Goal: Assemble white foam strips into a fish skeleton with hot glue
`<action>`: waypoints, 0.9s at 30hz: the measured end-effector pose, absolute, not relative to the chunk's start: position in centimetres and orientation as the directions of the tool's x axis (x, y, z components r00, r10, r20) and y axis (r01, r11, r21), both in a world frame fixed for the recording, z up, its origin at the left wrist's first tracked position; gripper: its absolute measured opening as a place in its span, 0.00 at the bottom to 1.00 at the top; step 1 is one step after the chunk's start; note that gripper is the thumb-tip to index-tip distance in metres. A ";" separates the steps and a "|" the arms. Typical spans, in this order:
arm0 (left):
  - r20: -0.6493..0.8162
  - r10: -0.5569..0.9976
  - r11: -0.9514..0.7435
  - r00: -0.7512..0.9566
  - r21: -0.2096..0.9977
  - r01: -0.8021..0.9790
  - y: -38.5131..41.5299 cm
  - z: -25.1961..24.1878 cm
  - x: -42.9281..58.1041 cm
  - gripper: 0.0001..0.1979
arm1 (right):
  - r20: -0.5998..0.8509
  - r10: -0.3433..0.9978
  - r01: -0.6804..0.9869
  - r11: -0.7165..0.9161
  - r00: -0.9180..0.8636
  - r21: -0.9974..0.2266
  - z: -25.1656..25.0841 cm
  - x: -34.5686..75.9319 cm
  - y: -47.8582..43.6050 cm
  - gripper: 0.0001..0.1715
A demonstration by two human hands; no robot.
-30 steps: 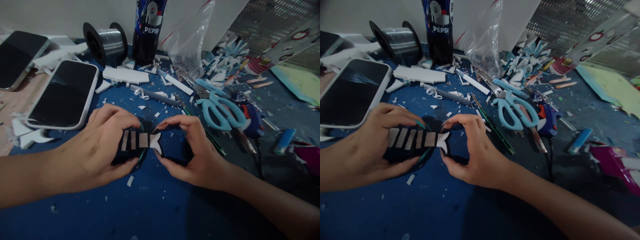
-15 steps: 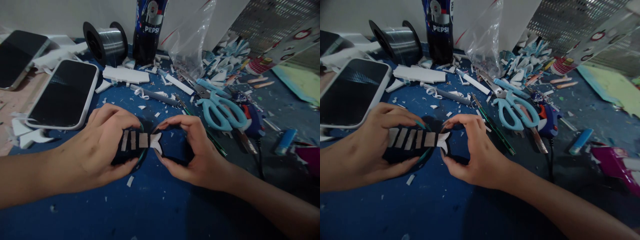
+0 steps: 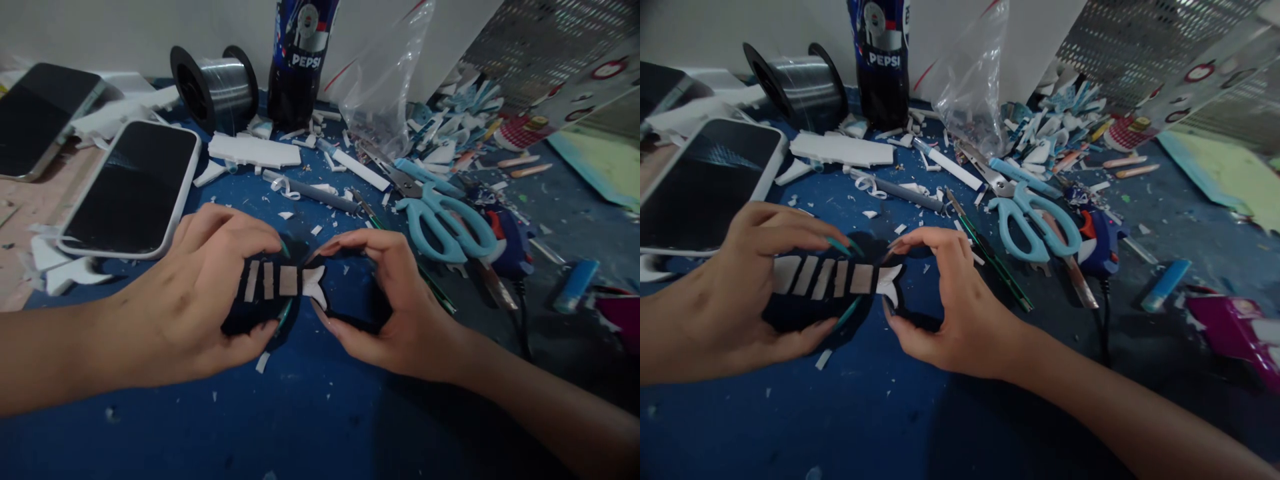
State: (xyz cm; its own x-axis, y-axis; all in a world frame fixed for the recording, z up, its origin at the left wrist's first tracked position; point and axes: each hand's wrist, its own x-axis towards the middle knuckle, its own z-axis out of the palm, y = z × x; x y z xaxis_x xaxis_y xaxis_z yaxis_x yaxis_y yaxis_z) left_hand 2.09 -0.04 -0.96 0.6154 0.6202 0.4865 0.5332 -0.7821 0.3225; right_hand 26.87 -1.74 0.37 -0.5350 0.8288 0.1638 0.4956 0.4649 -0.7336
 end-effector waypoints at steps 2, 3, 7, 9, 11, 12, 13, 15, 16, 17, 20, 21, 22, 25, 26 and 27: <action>0.461 0.634 -0.771 0.621 0.310 0.557 -0.2 -0.8 1.7 0.28 | 0.175 0.829 0.498 0.472 -0.531 -0.727 0.4 26.9 -1.8 0.36; 0.441 0.641 -0.765 0.628 0.300 0.570 -0.3 -0.8 1.4 0.29 | 0.176 0.830 0.500 0.473 -0.529 -0.725 0.5 26.8 -1.8 0.37; 0.467 0.643 -0.757 0.607 0.266 0.597 -0.6 -0.9 0.3 0.31 | 0.200 0.824 0.499 0.493 -0.529 -0.712 0.6 26.3 -1.9 0.37; 0.459 0.641 -0.759 0.616 0.255 0.600 -0.6 -1.0 0.0 0.31 | 0.210 0.820 0.505 0.507 -0.533 -0.698 0.6 25.9 -1.9 0.36; 0.445 0.644 -0.758 0.622 0.260 0.598 -0.5 -1.0 -0.1 0.30 | 0.216 0.820 0.511 0.513 -0.531 -0.690 0.5 25.6 -2.0 0.35; 0.441 0.647 -0.756 0.622 0.268 0.597 -0.5 -1.0 0.0 0.29 | 0.224 0.818 0.507 0.517 -0.530 -0.689 0.4 25.5 -2.0 0.35; 0.442 0.647 -0.758 0.622 0.276 0.592 -0.4 -1.0 0.1 0.29 | 0.232 0.817 0.502 0.521 -0.528 -0.690 0.3 25.3 -2.0 0.34; 0.447 0.643 -0.761 0.622 0.286 0.582 -0.4 -1.0 0.2 0.28 | 0.243 0.811 0.491 0.529 -0.532 -0.692 0.2 25.1 -2.0 0.33; 0.445 0.643 -0.762 0.623 0.292 0.578 -0.4 -1.0 0.2 0.28 | 0.243 0.809 0.490 0.531 -0.535 -0.691 0.1 25.0 -2.0 0.33; 0.443 0.644 -0.762 0.623 0.296 0.576 -0.4 -0.9 0.2 0.28 | 0.238 0.810 0.494 0.530 -0.537 -0.689 0.1 24.9 -2.0 0.32; 0.424 0.649 -0.759 0.632 0.304 0.576 -0.5 -0.8 0.3 0.26 | 0.229 0.817 0.512 0.522 -0.529 -0.682 0.0 24.9 -2.0 0.32; 0.419 0.650 -0.759 0.634 0.305 0.575 -0.5 -0.8 0.3 0.26 | 0.227 0.821 0.517 0.519 -0.524 -0.681 0.0 24.9 -2.0 0.33; 0.420 0.651 -0.758 0.633 0.308 0.575 -0.5 -0.8 0.3 0.26 | 0.228 0.821 0.517 0.519 -0.524 -0.681 -0.1 25.0 -1.9 0.33; 0.417 0.650 -0.759 0.635 0.323 0.565 -0.4 -0.8 0.3 0.25 | 0.233 0.819 0.514 0.522 -0.524 -0.681 -0.2 25.1 -1.9 0.32; 0.412 0.650 -0.759 0.638 0.329 0.561 -0.4 -0.8 0.3 0.25 | 0.232 0.819 0.514 0.522 -0.525 -0.681 -0.2 25.2 -1.8 0.32; 0.405 0.650 -0.760 0.642 0.335 0.557 -0.4 -0.8 0.3 0.25 | 0.230 0.819 0.513 0.521 -0.526 -0.682 -0.2 25.2 -1.8 0.32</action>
